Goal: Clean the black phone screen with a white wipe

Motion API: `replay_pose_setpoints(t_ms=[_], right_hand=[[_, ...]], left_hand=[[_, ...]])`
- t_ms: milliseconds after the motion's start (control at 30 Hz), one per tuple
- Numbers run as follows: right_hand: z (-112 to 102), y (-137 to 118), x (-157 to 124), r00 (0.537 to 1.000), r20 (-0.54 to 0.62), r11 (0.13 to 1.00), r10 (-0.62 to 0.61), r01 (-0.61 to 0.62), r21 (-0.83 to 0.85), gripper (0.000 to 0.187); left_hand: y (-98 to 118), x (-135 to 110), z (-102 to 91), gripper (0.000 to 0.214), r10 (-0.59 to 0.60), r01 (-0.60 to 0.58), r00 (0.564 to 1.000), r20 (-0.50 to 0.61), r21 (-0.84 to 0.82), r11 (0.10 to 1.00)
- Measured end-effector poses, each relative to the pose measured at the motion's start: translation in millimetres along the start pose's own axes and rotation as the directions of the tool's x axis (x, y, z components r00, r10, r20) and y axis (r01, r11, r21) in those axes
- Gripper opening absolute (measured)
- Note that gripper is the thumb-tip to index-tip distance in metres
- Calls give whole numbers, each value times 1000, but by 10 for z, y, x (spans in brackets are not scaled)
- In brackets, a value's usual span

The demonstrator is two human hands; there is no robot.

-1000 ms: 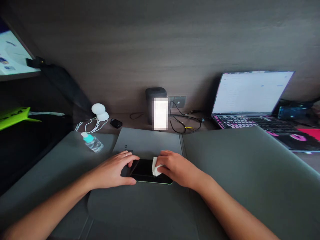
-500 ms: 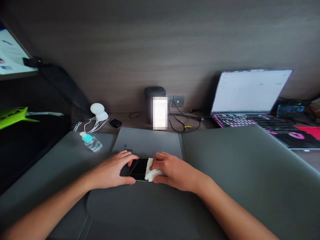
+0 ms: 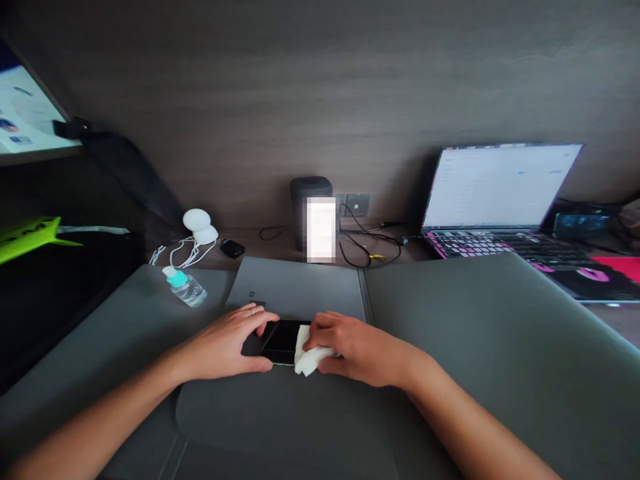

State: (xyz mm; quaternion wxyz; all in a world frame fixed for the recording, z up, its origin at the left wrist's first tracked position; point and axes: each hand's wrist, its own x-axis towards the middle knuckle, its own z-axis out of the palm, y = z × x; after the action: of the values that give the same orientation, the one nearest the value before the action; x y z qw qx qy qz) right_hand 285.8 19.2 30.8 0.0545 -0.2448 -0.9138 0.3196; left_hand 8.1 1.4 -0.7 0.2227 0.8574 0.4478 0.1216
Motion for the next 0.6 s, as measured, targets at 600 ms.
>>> replay_pose_setpoints(t_ms=[600], right_hand=[[119,83,153,992,-122,992,-20,5,-123,20]], left_hand=[[16,8,1,49,-27,27,1000,4,15,1000]])
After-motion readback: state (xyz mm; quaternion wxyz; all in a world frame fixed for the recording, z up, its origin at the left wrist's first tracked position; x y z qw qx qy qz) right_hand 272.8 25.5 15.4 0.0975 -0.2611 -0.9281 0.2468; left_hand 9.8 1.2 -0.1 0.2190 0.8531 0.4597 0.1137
